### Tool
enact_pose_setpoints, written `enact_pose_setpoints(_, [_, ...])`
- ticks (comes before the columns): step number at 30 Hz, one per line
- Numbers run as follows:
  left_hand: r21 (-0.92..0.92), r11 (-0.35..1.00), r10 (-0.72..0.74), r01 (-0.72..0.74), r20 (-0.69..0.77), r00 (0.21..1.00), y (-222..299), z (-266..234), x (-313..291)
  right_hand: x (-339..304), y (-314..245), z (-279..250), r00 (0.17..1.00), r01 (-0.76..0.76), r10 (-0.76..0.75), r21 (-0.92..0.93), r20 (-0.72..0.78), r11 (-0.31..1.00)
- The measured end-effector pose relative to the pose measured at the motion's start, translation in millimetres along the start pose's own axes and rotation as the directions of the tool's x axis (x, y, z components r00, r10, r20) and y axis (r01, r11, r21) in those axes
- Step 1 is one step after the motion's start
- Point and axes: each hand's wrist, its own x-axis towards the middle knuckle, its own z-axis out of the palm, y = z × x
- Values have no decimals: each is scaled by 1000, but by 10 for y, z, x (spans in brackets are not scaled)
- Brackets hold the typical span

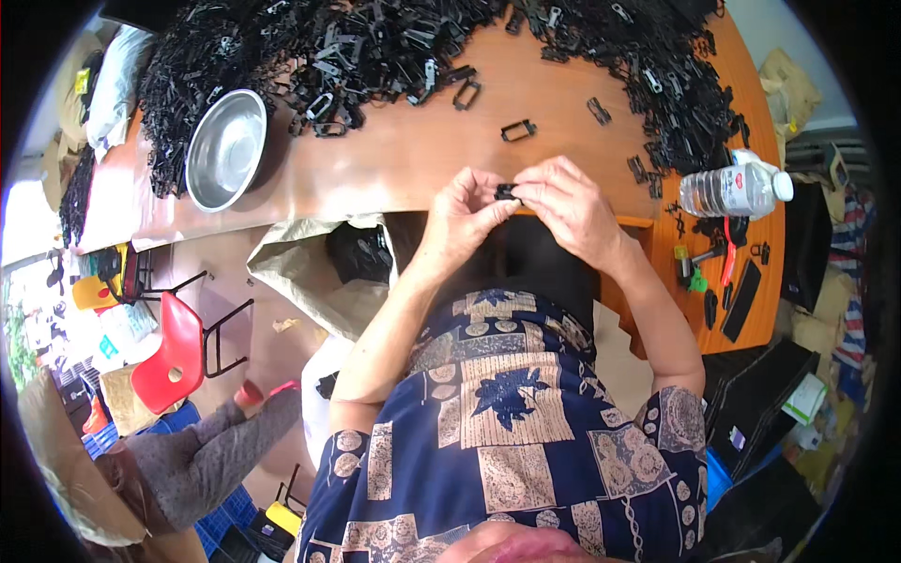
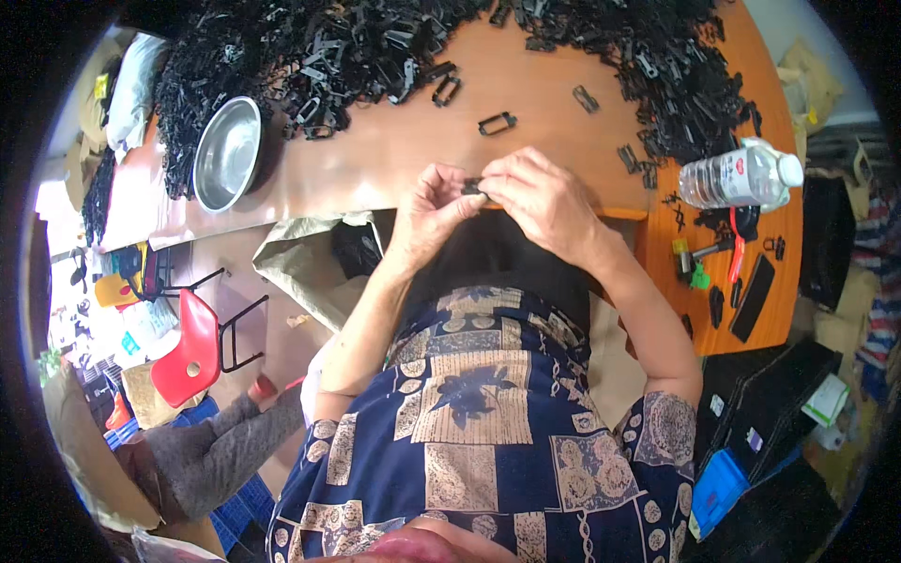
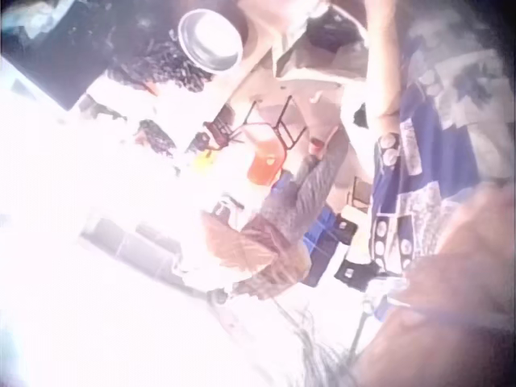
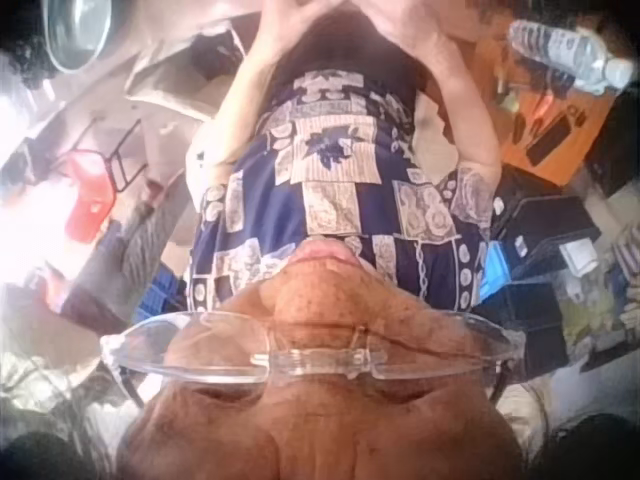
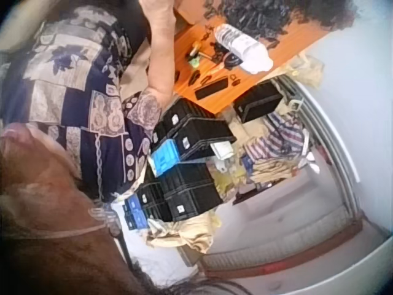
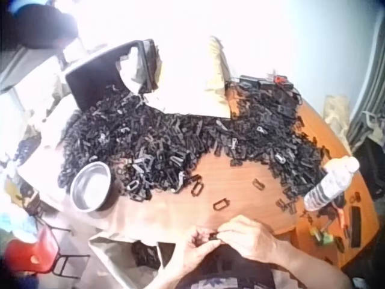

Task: The person repeatedly picks up plastic buckle parts from the table and assembles them by fitting and snapping the pieces together by hand.

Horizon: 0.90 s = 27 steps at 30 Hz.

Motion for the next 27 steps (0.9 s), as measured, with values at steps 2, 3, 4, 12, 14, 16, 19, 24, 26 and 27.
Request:
enact_pose_setpoints(2, [-101,994,-40,40,4,999,-39,7,28,-46,-44,31,999,19,-24,-110,-39,994])
enact_pose_setpoints(3, [-96,995,-35,35,0,999,-41,6,47,-52,-47,41,999,25,-30,-108,-43,994])
enact_pose_setpoints(4, [-132,988,-84,84,5,996,-39,5,63,-66,-47,51,998,-28,23,-97,-55,995])
enact_pose_setpoints(12, [-13,984,-178,178,33,984,3,-15,406,-115,164,86,975,-194,187,-47,-120,980])
enact_pose_setpoints(14, [342,938,-32,60,-87,996,174,-105,562,-145,230,76,961,-247,244,-9,-131,969])
enact_pose_setpoints(16, [869,456,466,-191,-50,883,325,-338,864,-199,297,107,933,-306,310,50,-185,951])
enact_pose_setpoints(19, [985,145,567,-95,-5,824,539,-483,1187,-264,360,167,896,-361,384,138,-223,922])
enact_pose_setpoints(24, [990,-74,505,-117,138,852,570,-503,1418,-264,388,208,890,-346,396,230,-227,910])
enact_pose_setpoints(26, [985,-55,392,-164,172,904,531,-454,1420,-238,382,193,898,-329,380,238,-220,914])
enact_pose_setpoints(27, [978,-38,352,-203,203,914,492,-387,1375,-241,370,179,901,-323,376,243,-219,915])
